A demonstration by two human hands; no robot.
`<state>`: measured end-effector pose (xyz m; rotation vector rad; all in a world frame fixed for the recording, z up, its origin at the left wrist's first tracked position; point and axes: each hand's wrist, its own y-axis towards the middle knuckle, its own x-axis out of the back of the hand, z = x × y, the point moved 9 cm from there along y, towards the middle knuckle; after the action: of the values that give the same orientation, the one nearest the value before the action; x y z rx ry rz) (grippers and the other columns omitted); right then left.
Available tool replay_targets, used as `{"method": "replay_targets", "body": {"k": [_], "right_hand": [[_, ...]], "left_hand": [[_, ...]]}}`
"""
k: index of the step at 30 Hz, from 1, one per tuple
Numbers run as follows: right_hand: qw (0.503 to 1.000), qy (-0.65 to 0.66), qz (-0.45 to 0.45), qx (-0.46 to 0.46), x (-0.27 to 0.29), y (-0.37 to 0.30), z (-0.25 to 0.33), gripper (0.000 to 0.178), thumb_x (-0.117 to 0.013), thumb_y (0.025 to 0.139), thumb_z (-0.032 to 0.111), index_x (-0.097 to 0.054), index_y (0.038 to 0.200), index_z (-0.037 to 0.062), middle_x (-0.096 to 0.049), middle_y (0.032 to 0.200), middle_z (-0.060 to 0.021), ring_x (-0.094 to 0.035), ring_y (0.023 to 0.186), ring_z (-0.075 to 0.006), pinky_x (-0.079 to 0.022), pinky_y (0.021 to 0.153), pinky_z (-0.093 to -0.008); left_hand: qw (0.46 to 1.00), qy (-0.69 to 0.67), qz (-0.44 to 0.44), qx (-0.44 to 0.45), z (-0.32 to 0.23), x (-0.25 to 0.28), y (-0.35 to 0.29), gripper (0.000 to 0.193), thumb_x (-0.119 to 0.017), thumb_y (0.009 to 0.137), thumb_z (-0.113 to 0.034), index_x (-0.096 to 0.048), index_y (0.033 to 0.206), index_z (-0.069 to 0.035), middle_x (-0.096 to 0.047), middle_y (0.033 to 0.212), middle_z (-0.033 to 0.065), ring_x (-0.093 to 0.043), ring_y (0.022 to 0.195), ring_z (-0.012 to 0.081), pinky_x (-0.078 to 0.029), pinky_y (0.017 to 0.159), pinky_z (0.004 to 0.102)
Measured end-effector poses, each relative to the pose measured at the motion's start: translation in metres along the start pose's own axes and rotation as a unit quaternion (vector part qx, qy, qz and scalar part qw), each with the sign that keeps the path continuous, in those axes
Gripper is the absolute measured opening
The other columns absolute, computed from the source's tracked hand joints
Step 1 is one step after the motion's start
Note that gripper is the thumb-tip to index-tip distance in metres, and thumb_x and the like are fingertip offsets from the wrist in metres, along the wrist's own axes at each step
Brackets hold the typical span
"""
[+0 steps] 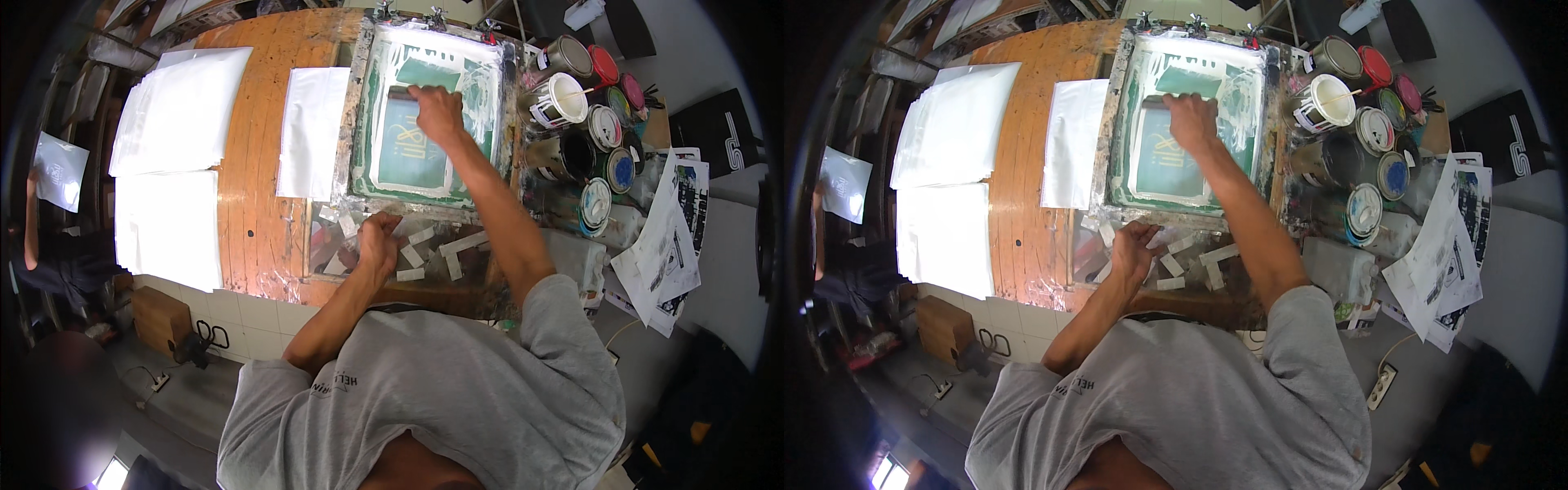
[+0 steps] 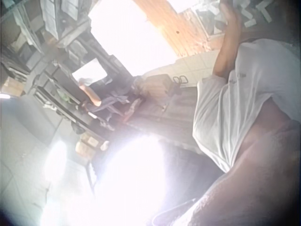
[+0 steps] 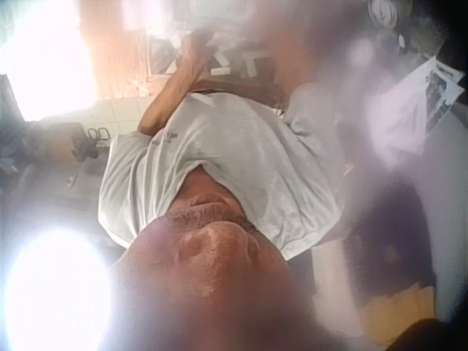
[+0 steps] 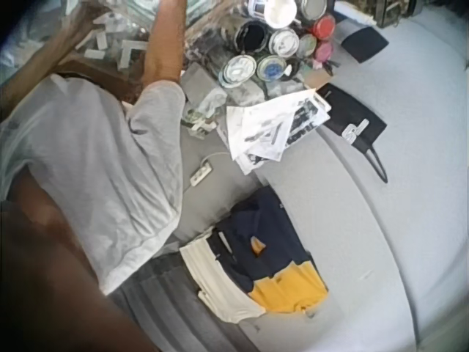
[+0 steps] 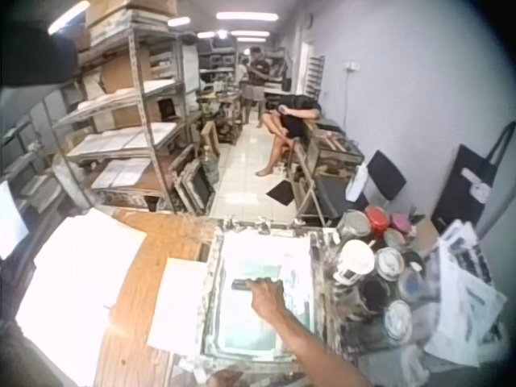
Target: The person performs screen printing by placing white fabric on a table, applying ink to a screen with a squeegee, and pulling the ink across to transfer a design onto the fabric. The person repeats this process for multiple pieces of fabric.
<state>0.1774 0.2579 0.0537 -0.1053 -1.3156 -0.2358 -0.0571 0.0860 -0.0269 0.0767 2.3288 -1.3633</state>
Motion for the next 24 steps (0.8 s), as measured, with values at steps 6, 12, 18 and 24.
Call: {"method": "replay_targets", "body": {"k": [6, 12, 18, 24], "right_hand": [[0.998, -0.057, 0.005, -0.014, 0.005, 0.035, -0.014, 0.049, -0.057, 0.087, 0.001, -0.063, 0.132, 0.0197, -0.071, 0.117, -0.0091, -0.063, 0.117, -0.0301, -0.042, 0.101, -0.0604], [0.993, 0.007, -0.057, 0.099, 0.022, -0.09, 0.047, 0.048, -0.059, 0.08, 0.0, -0.063, 0.127, 0.011, -0.066, 0.113, -0.0143, -0.061, 0.11, -0.0325, -0.041, 0.091, -0.0556], [0.996, 0.055, 0.024, 0.061, 0.118, -0.157, 0.099, 0.041, -0.062, 0.078, -0.002, -0.062, 0.118, 0.0075, -0.065, 0.11, -0.0131, -0.06, 0.106, -0.033, -0.042, 0.087, -0.0479], [0.981, 0.001, -0.15, 0.126, 0.213, -0.096, 0.108, 0.04, -0.065, 0.09, 0.044, -0.069, 0.093, 0.0046, -0.064, 0.068, -0.0164, -0.063, 0.061, -0.0311, -0.047, 0.057, -0.0451]], "left_hand": [[1.0, 0.012, 0.011, 0.027, -0.001, 0.003, -0.003, 0.001, -0.055, 0.088, -0.013, -0.055, 0.087, -0.012, -0.056, 0.102, 0.0075, -0.057, 0.107, 0.0249, -0.045, 0.09, 0.0575], [0.998, 0.04, 0.046, -0.006, -0.018, 0.001, -0.009, 0.015, -0.058, 0.088, -0.014, -0.053, 0.101, -0.01, -0.06, 0.107, 0.009, -0.06, 0.111, 0.0282, -0.043, 0.095, 0.0545], [0.986, 0.048, 0.145, -0.071, -0.056, -0.034, -0.042, 0.035, -0.062, 0.084, -0.014, -0.057, 0.117, -0.004, -0.068, 0.111, 0.0126, -0.064, 0.109, 0.0286, -0.044, 0.1, 0.0504], [0.941, -0.045, 0.283, -0.18, -0.144, -0.116, -0.1, 0.025, -0.058, 0.085, -0.003, -0.056, 0.108, 0.005, -0.068, 0.105, 0.0184, -0.068, 0.101, 0.0314, -0.048, 0.105, 0.05]]}}
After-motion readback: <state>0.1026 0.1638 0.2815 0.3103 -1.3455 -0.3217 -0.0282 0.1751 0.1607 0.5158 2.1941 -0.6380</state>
